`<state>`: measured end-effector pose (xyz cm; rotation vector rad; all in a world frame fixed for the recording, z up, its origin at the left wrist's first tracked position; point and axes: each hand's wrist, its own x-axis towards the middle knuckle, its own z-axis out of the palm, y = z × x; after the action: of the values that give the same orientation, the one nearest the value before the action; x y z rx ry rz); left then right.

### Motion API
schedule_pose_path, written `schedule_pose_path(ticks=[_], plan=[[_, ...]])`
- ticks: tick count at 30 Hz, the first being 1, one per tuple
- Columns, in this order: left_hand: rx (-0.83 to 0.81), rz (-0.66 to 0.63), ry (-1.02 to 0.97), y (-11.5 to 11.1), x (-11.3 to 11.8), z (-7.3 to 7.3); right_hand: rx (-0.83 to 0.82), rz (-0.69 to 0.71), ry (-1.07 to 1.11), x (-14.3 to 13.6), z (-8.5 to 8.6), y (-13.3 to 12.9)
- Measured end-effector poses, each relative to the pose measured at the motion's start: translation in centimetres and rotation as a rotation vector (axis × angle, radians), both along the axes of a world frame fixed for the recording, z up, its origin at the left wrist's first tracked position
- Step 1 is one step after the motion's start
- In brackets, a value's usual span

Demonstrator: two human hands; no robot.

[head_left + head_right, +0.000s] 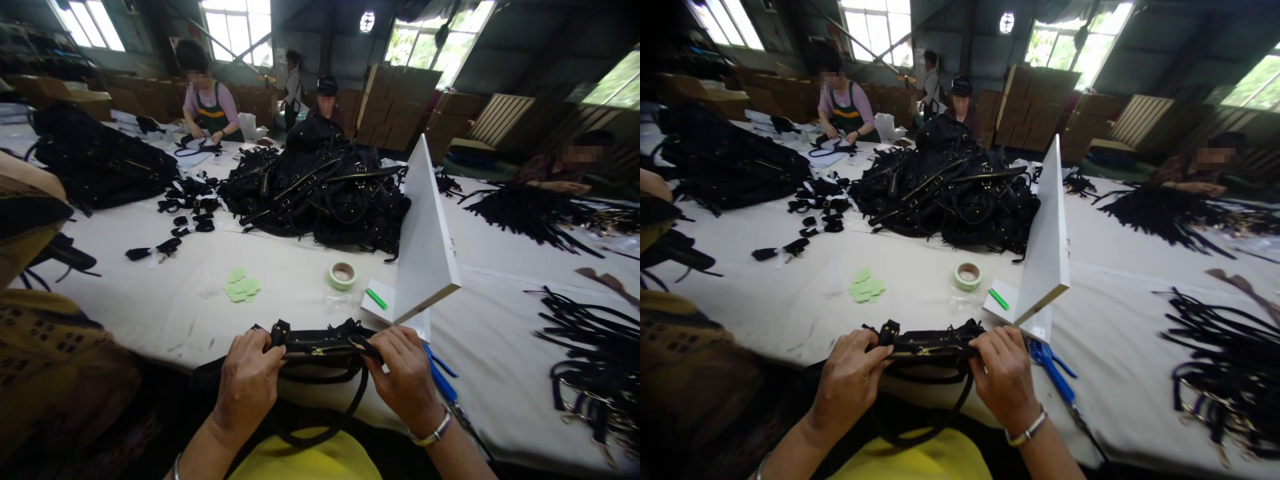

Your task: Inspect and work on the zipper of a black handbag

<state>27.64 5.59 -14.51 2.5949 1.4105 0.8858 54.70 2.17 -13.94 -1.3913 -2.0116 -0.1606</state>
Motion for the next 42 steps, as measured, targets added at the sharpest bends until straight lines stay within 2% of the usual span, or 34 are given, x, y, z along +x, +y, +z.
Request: schedule_pose_path(ticks=[3, 6, 8, 11, 13, 18, 22, 27, 31, 33, 37, 42], plan=[[-0.006, -0.011, 0.023, -0.1, 0.0, 0.7, -0.002, 0.011, 0.054, -0.8, -0.4, -0.7], [0.061, -0.019, 0.005, -0.2, 0.7, 1.7, -0.028, 0.02, 0.136, -1.8, -1.1, -1.4], [0.085, -0.071, 0.022, -0.1, 1.5, 2.2, -0.043, 0.04, 0.165, -2.4, -1.4, -1.8], [-0.038, -0.196, 0.13, 0.4, 2.6, 2.5, -0.045, 0.065, 0.178, -2.7, -1.6, -2.0], [-0.099, -0.234, 0.174, 0.7, 3.1, 2.4, -0.059, 0.061, 0.204, -2.5, -1.5, -2.0], [0.066, -0.369, 0.21, 1.0, 3.3, 2.3, -0.091, 0.029, 0.218, -1.8, -1.2, -2.1], [0.084, -0.41, 0.271, 1.3, 2.4, 2.9, -0.086, 0.004, 0.191, -1.2, -1.3, -2.0], [-0.016, -0.378, 0.296, 1.5, -0.4, 3.5, -0.15, -0.088, 0.277, -0.6, -2.0, -1.9], [-0.141, -0.337, 0.341, 1.7, -1.7, 4.1, -0.16, -0.069, 0.318, -1.2, -2.2, -2.0], [-0.176, -0.343, 0.338, 1.8, -1.0, 4.8, -0.153, -0.051, 0.356, -1.5, -2.1, -2.0], [-0.198, -0.311, 0.37, 2.3, 2.4, 5.8, -0.138, -0.034, 0.415, -1.7, -2.1, -2.1], [-0.223, -0.355, 0.479, 3.2, 5.2, 3.9, -0.147, -0.039, 0.42, -1.3, -2.2, -2.5]])
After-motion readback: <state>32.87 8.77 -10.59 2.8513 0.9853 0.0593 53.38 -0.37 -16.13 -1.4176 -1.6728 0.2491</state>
